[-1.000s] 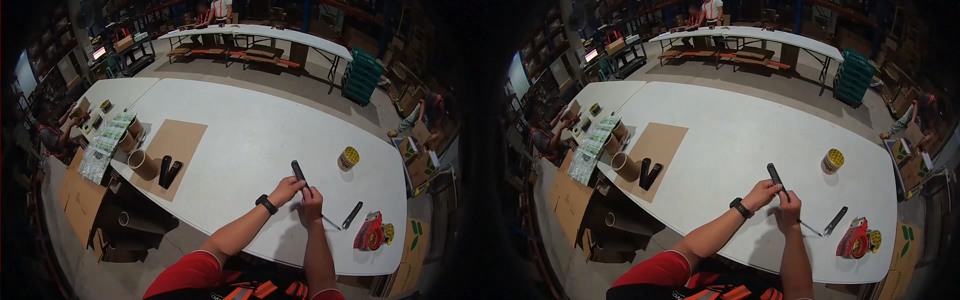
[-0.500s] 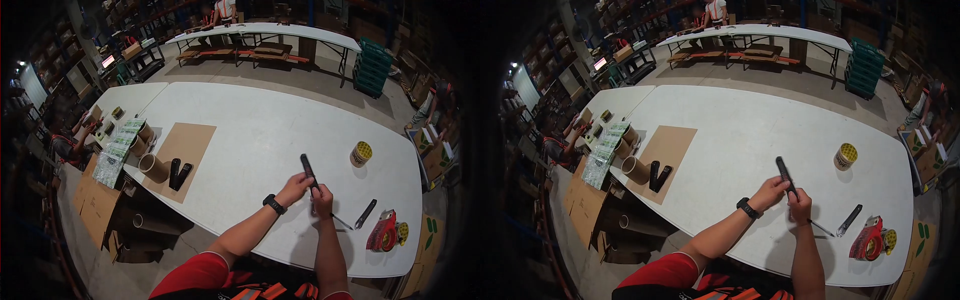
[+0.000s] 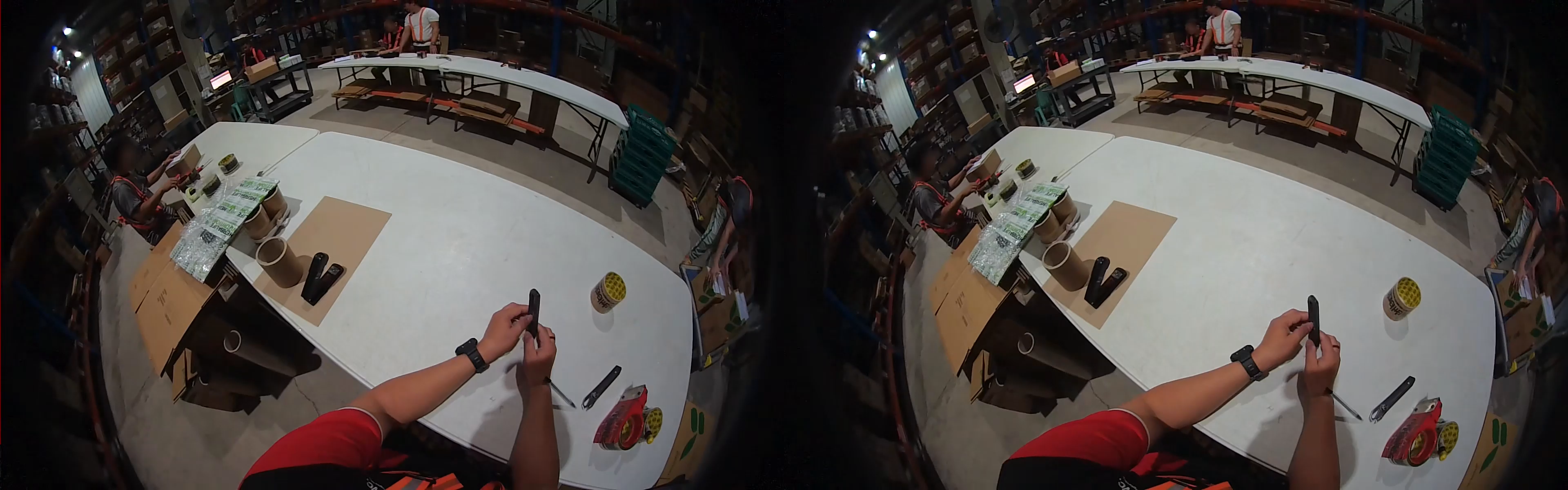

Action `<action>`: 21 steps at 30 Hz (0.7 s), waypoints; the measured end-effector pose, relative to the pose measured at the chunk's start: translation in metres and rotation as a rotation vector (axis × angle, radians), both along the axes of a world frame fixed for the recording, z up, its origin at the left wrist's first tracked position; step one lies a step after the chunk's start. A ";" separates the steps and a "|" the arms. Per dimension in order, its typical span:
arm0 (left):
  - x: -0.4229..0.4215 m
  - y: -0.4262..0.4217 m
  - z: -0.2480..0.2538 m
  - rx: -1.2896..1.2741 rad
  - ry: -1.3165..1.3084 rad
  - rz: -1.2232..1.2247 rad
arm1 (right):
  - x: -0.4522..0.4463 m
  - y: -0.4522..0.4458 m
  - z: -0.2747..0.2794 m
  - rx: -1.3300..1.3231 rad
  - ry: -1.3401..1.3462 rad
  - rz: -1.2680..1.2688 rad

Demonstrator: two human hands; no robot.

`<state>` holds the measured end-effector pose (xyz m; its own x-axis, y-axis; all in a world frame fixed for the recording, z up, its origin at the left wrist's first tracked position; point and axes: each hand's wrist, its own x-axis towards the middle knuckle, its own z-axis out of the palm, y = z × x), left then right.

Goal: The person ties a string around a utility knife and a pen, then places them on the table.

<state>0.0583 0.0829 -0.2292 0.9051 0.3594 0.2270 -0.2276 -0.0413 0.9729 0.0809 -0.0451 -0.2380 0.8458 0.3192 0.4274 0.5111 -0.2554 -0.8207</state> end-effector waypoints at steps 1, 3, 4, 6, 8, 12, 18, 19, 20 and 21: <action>0.000 -0.001 0.001 -0.038 0.015 -0.015 | 0.001 -0.002 0.000 -0.047 -0.011 -0.010; 0.000 -0.001 0.003 -0.033 -0.030 0.007 | 0.003 -0.002 -0.007 -0.056 -0.042 -0.013; -0.001 0.000 0.006 -0.031 -0.077 0.035 | 0.004 -0.004 -0.009 -0.068 -0.075 -0.011; -0.001 0.005 0.008 0.023 -0.120 0.070 | 0.004 -0.005 -0.011 -0.080 -0.116 -0.021; 0.001 0.006 0.006 0.020 -0.093 0.077 | 0.005 -0.004 -0.012 -0.094 -0.135 -0.027; -0.003 0.001 0.011 -0.255 0.127 -0.151 | 0.003 0.000 -0.007 0.001 -0.146 -0.046; -0.006 -0.007 0.006 0.008 0.046 -0.109 | -0.008 0.005 0.004 0.166 0.032 0.032; -0.004 -0.005 0.003 0.023 0.006 -0.123 | -0.007 0.001 -0.002 0.136 0.139 0.073; -0.003 -0.004 0.000 0.026 0.000 -0.130 | -0.007 0.003 -0.004 0.232 0.223 0.102; -0.004 -0.005 0.002 -0.011 -0.034 -0.128 | -0.009 0.007 -0.004 0.326 0.307 0.129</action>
<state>0.0546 0.0778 -0.2269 0.9356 0.2443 0.2549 -0.2631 0.0012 0.9648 0.0716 -0.0384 -0.2418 0.9111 0.3207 0.2590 0.2425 0.0911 -0.9659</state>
